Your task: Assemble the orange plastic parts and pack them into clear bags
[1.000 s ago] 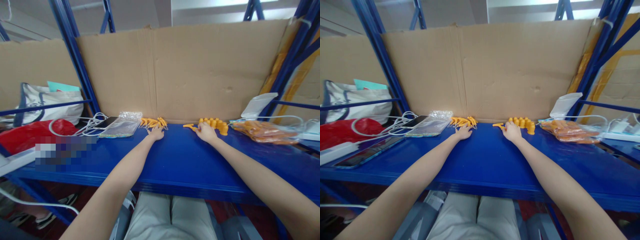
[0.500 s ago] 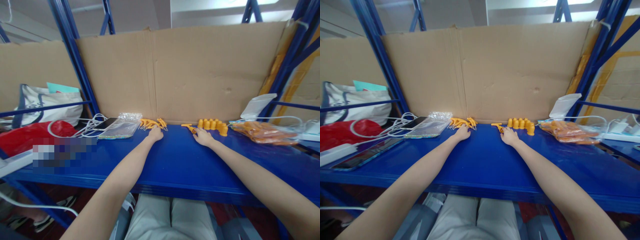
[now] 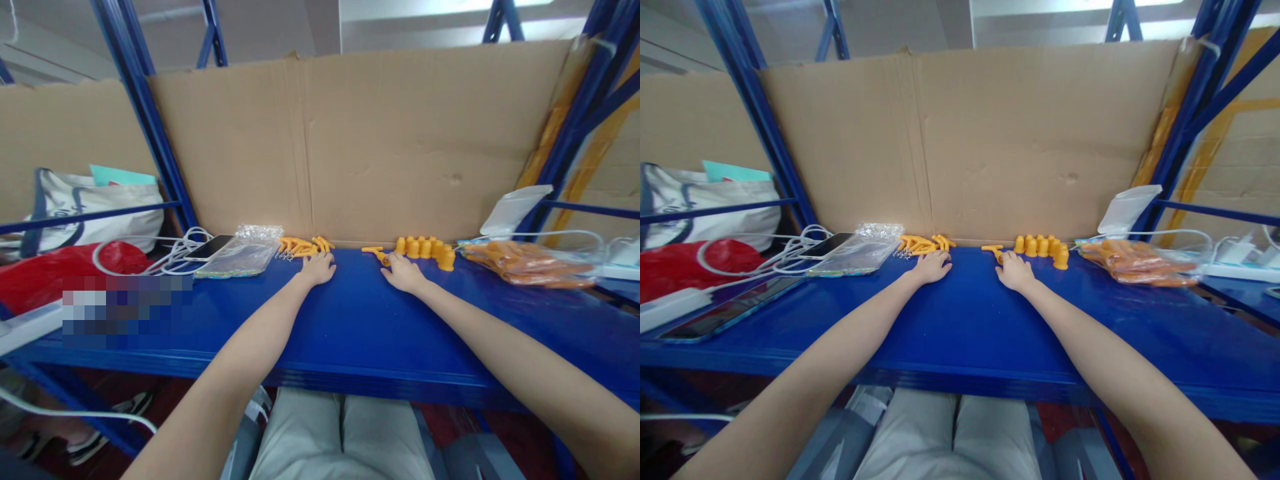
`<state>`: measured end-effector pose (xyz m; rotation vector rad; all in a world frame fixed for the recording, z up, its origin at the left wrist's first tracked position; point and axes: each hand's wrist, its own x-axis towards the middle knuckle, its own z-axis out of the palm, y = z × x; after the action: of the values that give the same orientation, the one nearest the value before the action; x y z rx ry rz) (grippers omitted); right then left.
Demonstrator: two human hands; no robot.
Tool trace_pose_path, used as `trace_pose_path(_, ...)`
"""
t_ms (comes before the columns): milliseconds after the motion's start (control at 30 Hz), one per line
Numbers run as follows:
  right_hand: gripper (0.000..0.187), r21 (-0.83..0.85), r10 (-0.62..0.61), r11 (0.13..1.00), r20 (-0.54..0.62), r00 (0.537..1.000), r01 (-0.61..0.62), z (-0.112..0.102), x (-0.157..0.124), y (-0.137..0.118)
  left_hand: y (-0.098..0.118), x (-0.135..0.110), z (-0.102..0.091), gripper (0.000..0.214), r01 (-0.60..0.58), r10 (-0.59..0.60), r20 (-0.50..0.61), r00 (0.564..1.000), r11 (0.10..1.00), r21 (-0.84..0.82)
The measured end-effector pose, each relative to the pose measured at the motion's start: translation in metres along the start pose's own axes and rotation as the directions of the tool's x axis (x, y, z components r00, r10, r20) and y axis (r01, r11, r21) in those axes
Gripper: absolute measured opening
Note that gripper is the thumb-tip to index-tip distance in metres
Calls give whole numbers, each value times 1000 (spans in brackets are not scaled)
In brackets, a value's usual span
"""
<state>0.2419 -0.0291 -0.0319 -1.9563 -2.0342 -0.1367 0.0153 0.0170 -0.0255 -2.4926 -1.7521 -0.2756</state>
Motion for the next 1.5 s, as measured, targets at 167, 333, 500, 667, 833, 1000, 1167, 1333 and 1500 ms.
trace_pose_path(167, 32, -23, 7, 1000, -7, 1000, -7, -1, -2, -2, 2, -3, -4, 40, 68, -67, -41, 997, 998, 11)
trace_pose_path(333, 31, -31, -8, 999, -7, 1000, 7, -3, -3, -3, 4, -4, -6, 40, 124, -122, -40, 992, 989, 76)
trace_pose_path(500, 33, -23, 9, 1000, 27, 1000, -8, -6, -4, -5, 2, -5, -5, 42, 153, -147, -65, 987, 983, 97)
trace_pose_path(667, 34, -26, 7, 1000, 26, 1000, -6, -7, -5, -6, -1, -3, -3, 41, 106, -101, -43, 994, 987, 120)
trace_pose_path(833, 35, -39, 6, 999, 32, 999, -5, -7, -5, -6, -2, -1, -2, 41, 142, -136, -50, 989, 979, 144)
trace_pose_path(1000, 36, -43, 5, 999, 35, 999, -3, -7, -5, -6, -4, 1, 2, 44, 23, -18, -58, 998, 997, 78)
trace_pose_path(1167, 35, -53, 2, 999, 31, 1000, 0, -7, -4, -6, -4, 6, 5, 42, -80, 80, 4, 997, 996, 26)
trace_pose_path(1333, 33, -69, -11, 998, 11, 1000, 11, -5, -4, -5, 3, 7, 2, 36, -194, 195, -35, 980, 980, 34)
trace_pose_path(1500, 34, -58, -3, 998, 17, 1000, 4, -6, -4, -6, 23, 0, 3, 37, -420, 413, -100, 905, 906, -60)
